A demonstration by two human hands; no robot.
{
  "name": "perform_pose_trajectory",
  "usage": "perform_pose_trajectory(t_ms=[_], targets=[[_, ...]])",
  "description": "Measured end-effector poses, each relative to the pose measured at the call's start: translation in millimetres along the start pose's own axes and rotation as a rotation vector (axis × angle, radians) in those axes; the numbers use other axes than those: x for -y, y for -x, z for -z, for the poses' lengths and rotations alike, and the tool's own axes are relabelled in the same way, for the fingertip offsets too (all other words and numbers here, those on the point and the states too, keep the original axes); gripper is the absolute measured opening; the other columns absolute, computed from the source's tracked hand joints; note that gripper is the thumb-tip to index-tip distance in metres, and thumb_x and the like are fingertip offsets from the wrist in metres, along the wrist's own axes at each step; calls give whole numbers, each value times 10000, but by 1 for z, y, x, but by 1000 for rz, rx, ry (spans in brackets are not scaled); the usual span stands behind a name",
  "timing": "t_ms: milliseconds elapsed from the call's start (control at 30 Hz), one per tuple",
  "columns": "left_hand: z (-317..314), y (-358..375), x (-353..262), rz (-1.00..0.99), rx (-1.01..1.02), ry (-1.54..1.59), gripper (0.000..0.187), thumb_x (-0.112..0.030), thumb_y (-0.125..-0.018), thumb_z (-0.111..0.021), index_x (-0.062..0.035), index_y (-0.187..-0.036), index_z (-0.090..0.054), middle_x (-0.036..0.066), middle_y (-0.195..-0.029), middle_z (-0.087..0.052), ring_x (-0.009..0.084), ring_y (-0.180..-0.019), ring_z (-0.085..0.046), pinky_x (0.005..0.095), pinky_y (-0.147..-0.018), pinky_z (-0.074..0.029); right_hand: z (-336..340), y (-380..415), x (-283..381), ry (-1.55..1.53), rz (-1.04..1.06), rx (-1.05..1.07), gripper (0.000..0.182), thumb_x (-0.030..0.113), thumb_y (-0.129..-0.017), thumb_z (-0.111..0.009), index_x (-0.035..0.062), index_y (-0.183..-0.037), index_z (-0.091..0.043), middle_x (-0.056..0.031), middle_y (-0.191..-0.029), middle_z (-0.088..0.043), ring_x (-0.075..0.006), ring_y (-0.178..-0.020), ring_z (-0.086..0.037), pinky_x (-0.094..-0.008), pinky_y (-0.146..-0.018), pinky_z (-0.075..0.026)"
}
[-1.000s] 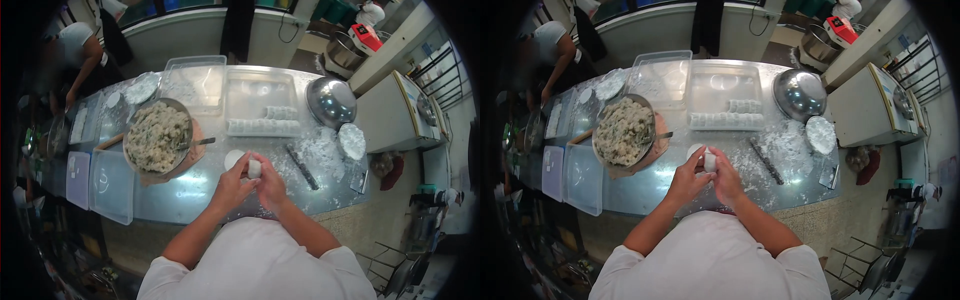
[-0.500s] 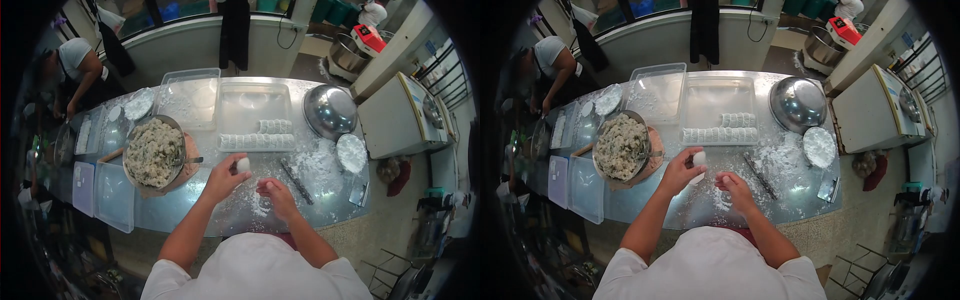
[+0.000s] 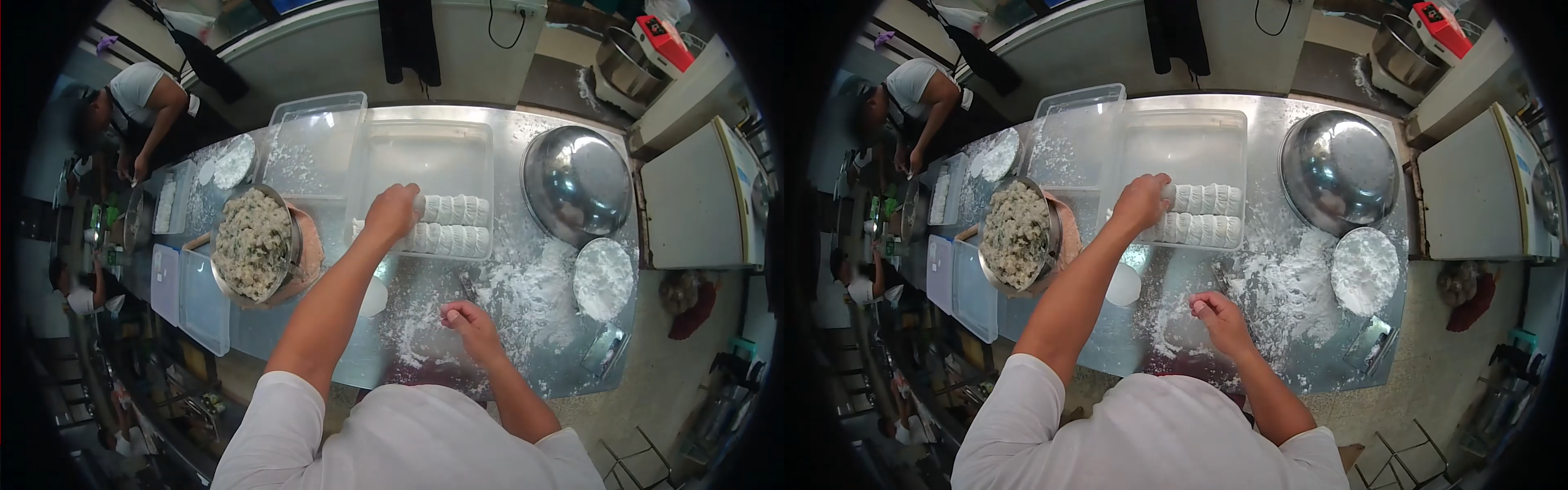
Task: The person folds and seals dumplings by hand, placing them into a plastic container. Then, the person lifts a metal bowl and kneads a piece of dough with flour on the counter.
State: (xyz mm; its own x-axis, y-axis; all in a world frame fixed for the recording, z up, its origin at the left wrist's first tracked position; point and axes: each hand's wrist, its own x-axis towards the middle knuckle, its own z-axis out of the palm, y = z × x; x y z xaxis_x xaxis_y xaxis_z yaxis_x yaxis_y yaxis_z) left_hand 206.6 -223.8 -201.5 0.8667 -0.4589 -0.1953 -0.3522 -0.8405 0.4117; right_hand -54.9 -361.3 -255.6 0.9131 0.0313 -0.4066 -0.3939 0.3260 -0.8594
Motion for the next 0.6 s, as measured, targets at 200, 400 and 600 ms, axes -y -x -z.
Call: perform_pose_trajectory(t_ms=[200,400,600], targets=[[-12,-8,1,-17,31,51,548,-135,-803,-702,-27,-1333,-612,259,-1217,-667,419,-1122,-645,443,-991,-513,18,2,19,258,10,15,183,126,-1005,-608,11,-1129,-678,-25,-1029,-646,-121,-955,-613,-286,-865,-503],[-10,-7,14,-51,95,238,589,-135,-822,-669,-4,-1387,-572,271,-1267,-650,378,-1108,-672,404,-968,-525,22,-10,41,346,192,-14,201,147,-962,-646,3,-1095,-694,-80,-977,-651,-168,-872,-631,-306,-801,-512],[21,88,1,-163,-176,269,401,-125,-904,-664,-4,-1284,-620,217,-1168,-687,356,-984,-695,422,-911,-546,8,-2,51,422,176,1,199,144,-938,-667,16,-1087,-693,-100,-988,-657,-201,-902,-658,-311,-790,-521]])
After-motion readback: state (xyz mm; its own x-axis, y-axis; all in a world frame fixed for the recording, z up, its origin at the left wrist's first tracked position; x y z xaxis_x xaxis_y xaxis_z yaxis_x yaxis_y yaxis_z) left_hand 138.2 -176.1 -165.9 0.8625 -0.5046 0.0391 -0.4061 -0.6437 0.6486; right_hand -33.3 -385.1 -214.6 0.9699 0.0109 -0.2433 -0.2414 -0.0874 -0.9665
